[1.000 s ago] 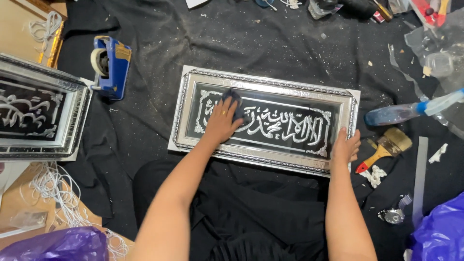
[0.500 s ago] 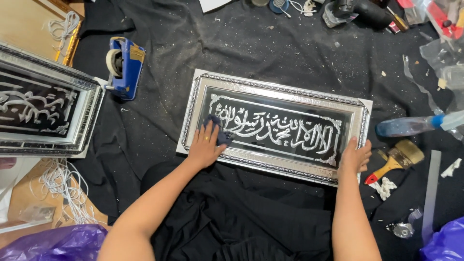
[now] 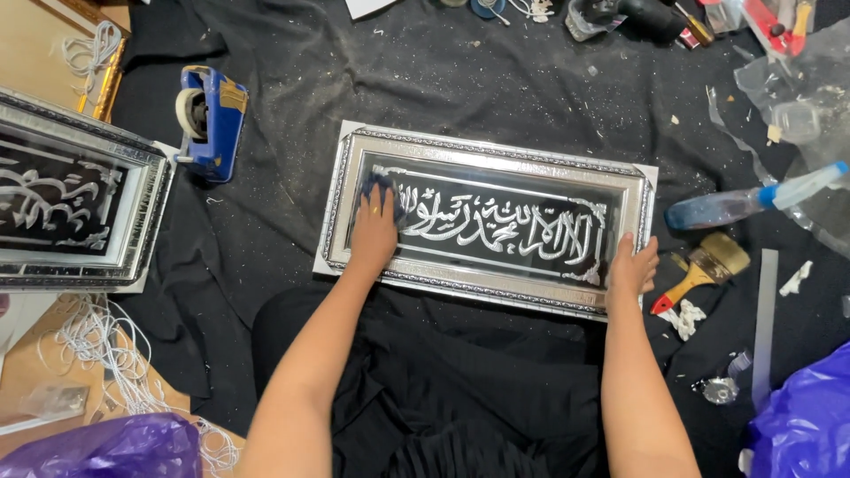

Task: The person wipes the glass and silver frame of a rectangular framed calligraphy artwork using a dark cloth. They clean the front surface and then the side edges of the frame, rotating the frame to access different areas.

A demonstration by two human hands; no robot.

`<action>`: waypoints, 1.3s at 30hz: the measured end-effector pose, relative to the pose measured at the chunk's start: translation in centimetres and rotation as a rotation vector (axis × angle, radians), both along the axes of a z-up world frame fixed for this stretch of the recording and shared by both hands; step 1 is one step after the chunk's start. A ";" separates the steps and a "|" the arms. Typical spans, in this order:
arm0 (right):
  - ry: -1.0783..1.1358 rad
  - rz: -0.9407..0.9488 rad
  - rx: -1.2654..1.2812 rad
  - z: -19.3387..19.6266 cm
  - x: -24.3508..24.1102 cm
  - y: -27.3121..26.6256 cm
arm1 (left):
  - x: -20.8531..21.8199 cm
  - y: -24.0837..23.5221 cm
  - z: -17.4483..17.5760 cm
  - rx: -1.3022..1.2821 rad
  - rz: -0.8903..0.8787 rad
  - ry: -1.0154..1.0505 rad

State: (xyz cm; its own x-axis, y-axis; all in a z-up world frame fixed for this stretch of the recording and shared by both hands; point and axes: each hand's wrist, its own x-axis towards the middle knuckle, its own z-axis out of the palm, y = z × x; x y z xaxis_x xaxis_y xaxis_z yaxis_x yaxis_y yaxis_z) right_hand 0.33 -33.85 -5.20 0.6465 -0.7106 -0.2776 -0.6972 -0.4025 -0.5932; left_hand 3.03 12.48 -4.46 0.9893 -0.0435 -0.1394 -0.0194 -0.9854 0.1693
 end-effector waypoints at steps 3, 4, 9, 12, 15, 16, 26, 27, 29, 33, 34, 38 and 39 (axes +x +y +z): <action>-0.002 0.007 0.004 -1.7 0.2 -1.2 | -5.0 1.2 0.8 0.152 -0.110 -0.102; -0.004 -0.001 0.005 -1.1 -0.1 -0.6 | -5.6 1.2 0.0 0.153 -0.117 -0.104; 0.092 0.010 -0.166 0.5 -1.7 1.9 | -5.8 -0.7 -8.1 0.322 0.112 -0.312; 0.032 0.100 -0.163 -0.3 -2.1 2.3 | -4.5 -5.2 -7.5 0.170 0.095 -0.019; -0.097 0.377 -0.169 -4.8 -1.6 3.5 | -4.4 -11.4 -10.2 0.100 0.004 -0.050; -0.100 0.355 -0.174 -3.5 -2.4 5.2 | -4.5 -13.8 -10.5 0.096 -0.018 -0.057; -0.039 0.512 0.470 7.9 -8.8 12.0 | -8.6 -18.9 4.4 -1.143 -0.144 0.467; -0.074 0.422 0.536 8.8 -9.2 12.3 | -9.1 -18.3 4.3 -1.291 -0.145 0.461; -0.076 0.412 0.508 8.0 -9.7 12.3 | -8.7 -16.7 3.6 -1.290 -0.075 0.485; -0.112 0.331 0.398 7.9 -10.6 13.2 | -7.0 -13.1 0.4 -1.203 0.222 0.396; -0.119 0.329 0.396 10.0 -10.9 13.8 | -7.4 -12.4 0.9 -1.204 0.216 0.392; -0.251 0.237 0.571 15.7 -10.9 16.1 | -8.7 -11.2 0.2 -1.424 0.618 0.504; -0.288 0.235 0.604 16.4 -10.6 16.7 | -9.1 -11.1 -0.8 -1.516 0.724 0.562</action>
State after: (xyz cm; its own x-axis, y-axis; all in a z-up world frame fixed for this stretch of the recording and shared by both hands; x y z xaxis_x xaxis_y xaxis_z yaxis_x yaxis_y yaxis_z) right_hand -10.30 -17.16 11.18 0.8706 -0.3192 -0.3744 -0.4145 -0.0658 -0.9077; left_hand -6.09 1.34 -5.24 0.7180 -0.0612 -0.6933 0.6843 0.2445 0.6870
